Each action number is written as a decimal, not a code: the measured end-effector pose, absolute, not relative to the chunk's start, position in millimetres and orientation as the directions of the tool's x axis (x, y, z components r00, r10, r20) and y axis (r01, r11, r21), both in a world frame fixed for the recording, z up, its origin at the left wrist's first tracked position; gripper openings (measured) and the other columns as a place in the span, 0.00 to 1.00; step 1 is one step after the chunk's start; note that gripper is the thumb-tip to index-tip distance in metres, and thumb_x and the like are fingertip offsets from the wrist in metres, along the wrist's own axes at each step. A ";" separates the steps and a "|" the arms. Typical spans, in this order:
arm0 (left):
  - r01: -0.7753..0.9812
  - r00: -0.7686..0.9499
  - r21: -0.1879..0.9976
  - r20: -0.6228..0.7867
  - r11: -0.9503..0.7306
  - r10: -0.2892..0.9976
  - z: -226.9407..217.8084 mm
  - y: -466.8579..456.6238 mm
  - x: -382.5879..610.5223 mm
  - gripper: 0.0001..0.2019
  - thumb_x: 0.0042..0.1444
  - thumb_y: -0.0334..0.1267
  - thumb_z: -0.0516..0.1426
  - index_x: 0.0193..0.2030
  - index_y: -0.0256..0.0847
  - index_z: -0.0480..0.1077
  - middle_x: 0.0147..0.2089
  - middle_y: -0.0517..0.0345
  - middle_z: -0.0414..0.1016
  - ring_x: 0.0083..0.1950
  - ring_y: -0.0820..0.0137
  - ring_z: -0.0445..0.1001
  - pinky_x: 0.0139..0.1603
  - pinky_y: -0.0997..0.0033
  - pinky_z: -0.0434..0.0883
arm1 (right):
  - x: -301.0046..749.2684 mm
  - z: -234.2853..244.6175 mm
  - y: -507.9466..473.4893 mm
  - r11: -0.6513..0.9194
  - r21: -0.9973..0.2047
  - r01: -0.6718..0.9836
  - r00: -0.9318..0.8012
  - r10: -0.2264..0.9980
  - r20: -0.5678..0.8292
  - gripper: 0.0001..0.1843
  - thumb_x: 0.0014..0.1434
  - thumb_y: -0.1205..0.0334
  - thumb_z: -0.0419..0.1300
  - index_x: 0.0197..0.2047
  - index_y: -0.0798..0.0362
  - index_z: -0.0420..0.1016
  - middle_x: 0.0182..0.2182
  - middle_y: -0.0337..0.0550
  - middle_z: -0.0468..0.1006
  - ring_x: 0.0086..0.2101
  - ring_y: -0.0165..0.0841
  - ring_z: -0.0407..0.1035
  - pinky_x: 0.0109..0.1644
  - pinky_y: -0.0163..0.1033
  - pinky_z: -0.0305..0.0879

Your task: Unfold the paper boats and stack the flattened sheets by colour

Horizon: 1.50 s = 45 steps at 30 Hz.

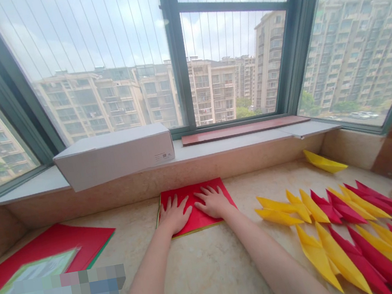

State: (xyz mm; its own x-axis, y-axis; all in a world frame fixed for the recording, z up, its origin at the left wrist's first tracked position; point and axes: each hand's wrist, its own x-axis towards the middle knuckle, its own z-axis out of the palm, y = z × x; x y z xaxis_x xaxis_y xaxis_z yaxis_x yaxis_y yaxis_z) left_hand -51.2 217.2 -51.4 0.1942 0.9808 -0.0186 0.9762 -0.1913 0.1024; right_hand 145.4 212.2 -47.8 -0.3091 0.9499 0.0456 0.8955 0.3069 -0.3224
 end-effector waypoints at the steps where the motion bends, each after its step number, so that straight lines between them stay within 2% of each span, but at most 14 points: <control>1: 0.976 0.197 0.104 -0.032 -0.193 0.980 -49.6 217.0 -50.7 0.33 0.62 0.60 0.39 0.72 0.54 0.50 0.76 0.49 0.43 0.75 0.48 0.42 0.69 0.37 0.43 | 145.7 -47.3 211.9 0.308 -0.323 0.895 -0.311 0.949 0.044 0.34 0.66 0.36 0.39 0.70 0.38 0.53 0.71 0.42 0.49 0.69 0.46 0.41 0.68 0.60 0.30; 7: 0.973 0.205 0.112 -0.034 -0.200 0.978 -49.3 219.8 -51.2 0.32 0.62 0.59 0.41 0.71 0.55 0.52 0.75 0.48 0.46 0.75 0.45 0.43 0.67 0.33 0.43 | 147.3 -46.1 213.0 0.320 -0.328 0.889 -0.324 0.945 0.042 0.33 0.65 0.36 0.41 0.70 0.36 0.54 0.71 0.41 0.50 0.68 0.47 0.42 0.68 0.61 0.31; 13: 0.975 0.195 0.097 0.084 -0.202 0.977 -58.9 223.4 -52.0 0.30 0.63 0.55 0.44 0.70 0.50 0.57 0.73 0.47 0.52 0.73 0.48 0.49 0.68 0.36 0.48 | 146.2 -45.6 213.1 0.313 -0.327 0.892 -0.310 0.949 0.063 0.35 0.65 0.34 0.40 0.70 0.37 0.54 0.71 0.43 0.50 0.68 0.48 0.42 0.68 0.63 0.32; 16: 0.968 0.225 0.063 0.212 -0.243 0.951 -56.0 219.8 -51.3 0.27 0.64 0.47 0.43 0.66 0.44 0.63 0.73 0.47 0.54 0.73 0.52 0.50 0.68 0.37 0.51 | 143.9 -39.4 210.7 0.343 -0.293 0.892 -0.332 0.939 0.090 0.35 0.65 0.35 0.41 0.69 0.41 0.56 0.70 0.48 0.53 0.68 0.48 0.45 0.68 0.63 0.34; 20: 0.962 0.253 0.059 0.187 -0.268 0.949 -50.3 216.9 -53.0 0.25 0.64 0.43 0.42 0.64 0.42 0.66 0.69 0.48 0.62 0.71 0.54 0.57 0.67 0.41 0.56 | 159.4 -15.4 202.3 0.479 -0.161 0.863 -0.440 0.869 0.229 0.28 0.67 0.42 0.48 0.62 0.49 0.69 0.61 0.51 0.68 0.63 0.44 0.56 0.68 0.53 0.41; 24: 0.959 0.270 0.047 0.152 -0.280 0.951 -49.1 220.3 -56.6 0.26 0.65 0.41 0.40 0.66 0.40 0.63 0.69 0.47 0.61 0.70 0.54 0.58 0.65 0.42 0.59 | 229.3 17.4 180.9 0.528 -0.069 0.847 -0.484 0.817 0.313 0.22 0.70 0.51 0.45 0.50 0.49 0.78 0.53 0.47 0.76 0.55 0.38 0.65 0.63 0.43 0.50; 26: 0.957 0.280 0.028 0.161 -0.288 0.946 -48.5 220.9 -57.6 0.26 0.65 0.40 0.40 0.66 0.39 0.63 0.69 0.46 0.62 0.70 0.55 0.58 0.65 0.44 0.60 | 284.4 30.1 167.5 0.360 -0.056 0.931 -0.335 0.908 0.252 0.21 0.69 0.51 0.46 0.46 0.47 0.79 0.50 0.45 0.78 0.54 0.37 0.66 0.62 0.40 0.52; 30: 0.954 0.298 -0.026 0.137 -0.298 0.945 -39.1 213.9 -53.0 0.26 0.63 0.38 0.42 0.65 0.40 0.65 0.67 0.44 0.64 0.68 0.56 0.62 0.63 0.47 0.62 | 407.7 41.6 146.3 0.023 -0.033 0.999 -0.014 0.969 0.247 0.20 0.68 0.59 0.45 0.46 0.54 0.78 0.48 0.56 0.76 0.53 0.44 0.66 0.59 0.48 0.54; 33: 0.943 0.323 -0.141 0.149 -0.303 0.935 -23.8 202.8 -42.3 0.25 0.61 0.36 0.43 0.61 0.41 0.69 0.63 0.40 0.69 0.62 0.53 0.68 0.61 0.44 0.61 | 488.2 35.3 138.3 -0.263 -0.041 0.964 0.265 0.935 0.237 0.19 0.63 0.64 0.50 0.52 0.59 0.74 0.53 0.66 0.71 0.56 0.52 0.64 0.57 0.55 0.56; 36: 0.904 0.385 -0.275 0.191 -0.327 0.903 -5.1 189.3 -29.2 0.25 0.60 0.30 0.43 0.60 0.39 0.71 0.59 0.37 0.73 0.57 0.52 0.72 0.62 0.42 0.58 | 543.7 15.9 136.8 -0.467 -0.075 0.881 0.472 0.861 0.190 0.19 0.59 0.68 0.53 0.52 0.62 0.75 0.51 0.71 0.71 0.54 0.57 0.67 0.53 0.57 0.59; 38: 0.894 0.414 -0.288 0.233 -0.344 0.880 7.3 178.4 -22.4 0.24 0.60 0.29 0.43 0.58 0.39 0.72 0.56 0.39 0.75 0.55 0.54 0.73 0.62 0.45 0.58 | 566.9 -0.7 138.8 -0.523 -0.099 0.847 0.532 0.828 0.176 0.20 0.57 0.68 0.54 0.52 0.60 0.75 0.52 0.69 0.71 0.53 0.58 0.68 0.51 0.58 0.61; 41: 0.879 0.465 -0.269 0.297 -0.394 0.834 23.5 157.5 -17.7 0.21 0.63 0.32 0.42 0.45 0.39 0.77 0.47 0.42 0.78 0.50 0.56 0.74 0.61 0.48 0.59 | 588.4 -22.8 144.0 -0.526 -0.131 0.840 0.542 0.819 0.187 0.20 0.58 0.65 0.53 0.51 0.56 0.76 0.49 0.66 0.74 0.51 0.57 0.70 0.48 0.57 0.64; 43: 0.872 0.486 -0.250 0.332 -0.421 0.809 30.7 140.1 -17.9 0.19 0.63 0.32 0.43 0.39 0.40 0.76 0.42 0.45 0.78 0.47 0.58 0.75 0.62 0.50 0.59 | 598.3 -32.8 147.7 -0.502 -0.150 0.852 0.524 0.825 0.214 0.19 0.61 0.61 0.49 0.48 0.54 0.79 0.47 0.66 0.76 0.49 0.56 0.72 0.46 0.58 0.65; 45: 0.865 0.502 -0.215 0.366 -0.453 0.784 33.5 121.0 -19.8 0.18 0.63 0.32 0.44 0.37 0.42 0.75 0.40 0.48 0.77 0.45 0.60 0.74 0.62 0.52 0.60 | 606.3 -38.9 151.2 -0.467 -0.165 0.869 0.495 0.833 0.248 0.20 0.62 0.59 0.48 0.43 0.53 0.80 0.46 0.67 0.76 0.48 0.56 0.73 0.45 0.59 0.65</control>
